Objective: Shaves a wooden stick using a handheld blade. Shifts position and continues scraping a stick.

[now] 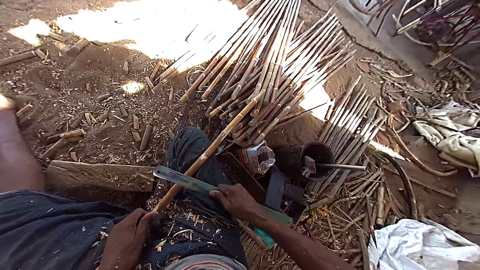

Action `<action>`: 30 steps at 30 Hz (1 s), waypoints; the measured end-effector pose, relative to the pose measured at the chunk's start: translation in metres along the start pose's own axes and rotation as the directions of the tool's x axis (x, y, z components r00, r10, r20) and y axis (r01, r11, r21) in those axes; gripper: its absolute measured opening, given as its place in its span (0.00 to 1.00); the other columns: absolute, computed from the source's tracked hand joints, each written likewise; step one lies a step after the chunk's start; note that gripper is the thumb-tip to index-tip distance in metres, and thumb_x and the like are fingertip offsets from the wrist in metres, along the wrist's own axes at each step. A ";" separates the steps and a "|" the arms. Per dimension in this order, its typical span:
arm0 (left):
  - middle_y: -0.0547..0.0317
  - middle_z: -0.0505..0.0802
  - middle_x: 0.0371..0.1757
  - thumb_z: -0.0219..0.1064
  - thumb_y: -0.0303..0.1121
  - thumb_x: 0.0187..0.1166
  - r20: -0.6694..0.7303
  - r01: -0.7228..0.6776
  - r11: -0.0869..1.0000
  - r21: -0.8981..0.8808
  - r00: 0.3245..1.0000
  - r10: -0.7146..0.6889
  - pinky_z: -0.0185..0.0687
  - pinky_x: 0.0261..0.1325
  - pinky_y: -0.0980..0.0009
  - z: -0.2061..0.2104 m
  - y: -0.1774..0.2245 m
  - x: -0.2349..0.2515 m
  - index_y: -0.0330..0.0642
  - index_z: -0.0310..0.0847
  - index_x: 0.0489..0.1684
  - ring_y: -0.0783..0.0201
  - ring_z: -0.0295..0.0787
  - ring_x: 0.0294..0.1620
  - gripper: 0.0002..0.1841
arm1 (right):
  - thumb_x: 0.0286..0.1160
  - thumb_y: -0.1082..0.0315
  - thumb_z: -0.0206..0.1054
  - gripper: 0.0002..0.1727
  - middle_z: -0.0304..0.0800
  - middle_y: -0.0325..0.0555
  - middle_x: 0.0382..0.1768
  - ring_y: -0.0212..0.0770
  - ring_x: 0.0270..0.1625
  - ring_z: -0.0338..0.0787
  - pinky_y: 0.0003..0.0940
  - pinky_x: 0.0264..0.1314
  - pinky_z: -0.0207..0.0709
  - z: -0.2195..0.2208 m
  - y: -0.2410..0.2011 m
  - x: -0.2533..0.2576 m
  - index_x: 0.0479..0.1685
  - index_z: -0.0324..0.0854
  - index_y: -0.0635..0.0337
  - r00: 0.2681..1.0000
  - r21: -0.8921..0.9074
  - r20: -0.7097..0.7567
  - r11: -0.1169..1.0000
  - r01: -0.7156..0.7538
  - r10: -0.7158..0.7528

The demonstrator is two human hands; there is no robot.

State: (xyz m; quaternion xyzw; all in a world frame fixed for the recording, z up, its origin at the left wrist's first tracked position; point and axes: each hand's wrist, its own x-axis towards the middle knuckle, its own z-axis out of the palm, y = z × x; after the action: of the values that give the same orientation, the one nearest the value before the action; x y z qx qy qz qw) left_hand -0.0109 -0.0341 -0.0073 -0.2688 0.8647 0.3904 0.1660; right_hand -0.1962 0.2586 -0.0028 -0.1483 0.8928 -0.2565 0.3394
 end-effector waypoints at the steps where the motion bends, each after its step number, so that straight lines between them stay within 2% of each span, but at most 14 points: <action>1: 0.62 0.85 0.22 0.50 0.69 0.82 0.009 -0.014 1.000 -0.004 1.000 0.014 0.81 0.29 0.51 -0.001 -0.002 0.002 0.48 0.85 0.35 0.60 0.84 0.23 0.32 | 0.87 0.37 0.53 0.30 0.77 0.45 0.19 0.45 0.25 0.81 0.50 0.30 0.76 -0.003 0.003 0.001 0.32 0.82 0.55 1.000 0.049 -0.019 0.998 -0.024 0.025; 4: 0.67 0.81 0.19 0.42 0.72 0.82 0.019 -0.058 0.998 -0.020 0.998 0.058 0.78 0.25 0.57 0.003 -0.008 0.006 0.52 0.82 0.29 0.65 0.80 0.20 0.35 | 0.85 0.28 0.45 0.38 0.77 0.49 0.17 0.46 0.16 0.77 0.46 0.18 0.73 -0.016 0.026 0.016 0.39 0.80 0.56 0.959 0.260 -0.208 0.956 -0.137 0.194; 6: 0.66 0.82 0.20 0.40 0.71 0.83 0.050 -0.074 0.996 -0.042 0.996 0.076 0.79 0.27 0.56 -0.002 -0.008 0.011 0.51 0.84 0.31 0.64 0.81 0.20 0.36 | 0.89 0.36 0.48 0.34 0.80 0.50 0.21 0.49 0.23 0.83 0.53 0.29 0.79 -0.009 0.010 0.017 0.40 0.82 0.59 0.987 0.146 -0.123 0.985 -0.089 0.108; 8: 0.66 0.83 0.20 0.42 0.69 0.84 0.077 -0.074 0.995 -0.073 0.994 0.080 0.79 0.27 0.58 -0.008 -0.012 0.012 0.51 0.85 0.32 0.65 0.80 0.21 0.34 | 0.88 0.36 0.51 0.32 0.81 0.47 0.23 0.49 0.30 0.86 0.55 0.36 0.79 -0.001 -0.002 0.008 0.37 0.84 0.55 0.998 0.014 0.013 0.998 -0.055 0.055; 12: 0.70 0.82 0.19 0.53 0.72 0.77 0.079 -0.097 0.990 -0.104 0.991 0.106 0.79 0.25 0.63 -0.008 -0.011 0.016 0.53 0.84 0.38 0.69 0.80 0.19 0.31 | 0.86 0.30 0.44 0.37 0.77 0.49 0.18 0.46 0.15 0.77 0.45 0.18 0.74 -0.020 0.019 0.026 0.40 0.80 0.57 0.951 0.258 -0.229 0.955 -0.145 0.206; 14: 0.70 0.82 0.19 0.56 0.71 0.76 0.091 -0.088 0.990 -0.112 0.991 0.098 0.80 0.25 0.63 -0.010 -0.012 0.022 0.53 0.83 0.38 0.69 0.80 0.18 0.30 | 0.90 0.39 0.49 0.32 0.81 0.49 0.23 0.49 0.26 0.84 0.53 0.32 0.80 -0.011 0.002 0.024 0.39 0.83 0.59 0.991 0.110 -0.115 0.993 -0.053 0.065; 15: 0.70 0.83 0.18 0.56 0.69 0.77 0.110 -0.074 0.989 -0.126 0.990 0.088 0.79 0.24 0.63 -0.012 -0.013 0.022 0.53 0.83 0.38 0.69 0.80 0.17 0.28 | 0.89 0.38 0.50 0.31 0.81 0.47 0.23 0.48 0.30 0.86 0.54 0.36 0.80 -0.004 -0.005 0.019 0.36 0.83 0.56 1.000 0.010 -0.025 1.000 -0.010 0.010; 16: 0.70 0.83 0.17 0.56 0.68 0.79 0.130 -0.066 0.987 -0.143 0.988 0.085 0.78 0.23 0.64 -0.013 -0.014 0.022 0.53 0.83 0.37 0.69 0.80 0.16 0.27 | 0.87 0.36 0.52 0.31 0.81 0.46 0.23 0.48 0.30 0.86 0.54 0.35 0.79 -0.004 -0.006 0.016 0.35 0.83 0.54 1.000 0.003 0.001 1.000 -0.012 0.012; 19: 0.70 0.82 0.14 0.52 0.70 0.80 0.150 -0.062 0.982 -0.177 0.985 0.089 0.75 0.19 0.66 -0.014 -0.012 0.025 0.54 0.81 0.32 0.69 0.77 0.13 0.29 | 0.86 0.30 0.47 0.38 0.77 0.49 0.17 0.47 0.16 0.78 0.47 0.19 0.73 -0.022 0.007 0.030 0.36 0.81 0.58 0.961 0.248 -0.221 0.962 -0.110 0.167; 22: 0.68 0.81 0.14 0.50 0.71 0.80 0.166 -0.044 0.984 -0.170 0.983 0.073 0.76 0.19 0.66 -0.020 -0.010 0.026 0.53 0.80 0.30 0.69 0.78 0.13 0.31 | 0.89 0.37 0.50 0.31 0.77 0.47 0.19 0.47 0.21 0.81 0.48 0.27 0.77 -0.017 -0.007 0.031 0.35 0.81 0.57 0.976 0.144 -0.171 0.983 -0.109 0.134; 24: 0.68 0.83 0.14 0.50 0.68 0.82 0.190 -0.035 0.986 -0.165 0.980 0.066 0.76 0.18 0.66 -0.020 -0.013 0.023 0.52 0.80 0.30 0.68 0.78 0.12 0.30 | 0.88 0.36 0.52 0.32 0.79 0.46 0.19 0.45 0.20 0.81 0.46 0.26 0.76 -0.022 0.001 0.027 0.33 0.81 0.56 0.988 0.174 -0.094 0.979 -0.103 0.121; 26: 0.67 0.82 0.14 0.49 0.68 0.82 0.178 -0.041 0.987 -0.155 0.982 0.069 0.77 0.18 0.65 -0.017 -0.011 0.027 0.52 0.79 0.31 0.67 0.79 0.12 0.29 | 0.86 0.31 0.48 0.36 0.77 0.49 0.18 0.47 0.17 0.78 0.47 0.20 0.73 -0.033 0.010 0.031 0.35 0.82 0.56 0.971 0.218 -0.197 0.972 -0.088 0.132; 27: 0.67 0.83 0.14 0.51 0.66 0.83 0.183 -0.035 0.985 -0.166 0.981 0.066 0.76 0.17 0.65 -0.016 -0.010 0.026 0.52 0.79 0.31 0.67 0.79 0.12 0.28 | 0.86 0.30 0.46 0.37 0.76 0.49 0.16 0.47 0.15 0.77 0.46 0.18 0.72 -0.030 0.008 0.030 0.36 0.81 0.57 0.964 0.245 -0.218 0.964 -0.100 0.156; 30: 0.67 0.85 0.18 0.65 0.62 0.75 0.198 -0.045 0.974 -0.223 0.976 0.090 0.79 0.19 0.68 -0.020 -0.011 0.027 0.51 0.82 0.42 0.68 0.81 0.14 0.23 | 0.88 0.37 0.52 0.31 0.77 0.45 0.18 0.44 0.21 0.79 0.46 0.26 0.75 -0.016 -0.002 0.026 0.32 0.81 0.55 0.987 0.154 -0.123 0.984 -0.085 0.104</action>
State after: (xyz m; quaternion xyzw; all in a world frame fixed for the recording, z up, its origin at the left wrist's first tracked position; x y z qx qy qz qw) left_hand -0.0269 -0.0646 -0.0142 -0.2134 0.8037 0.5137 0.2114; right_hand -0.2254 0.2511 -0.0051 -0.0630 0.8975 -0.3150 0.3021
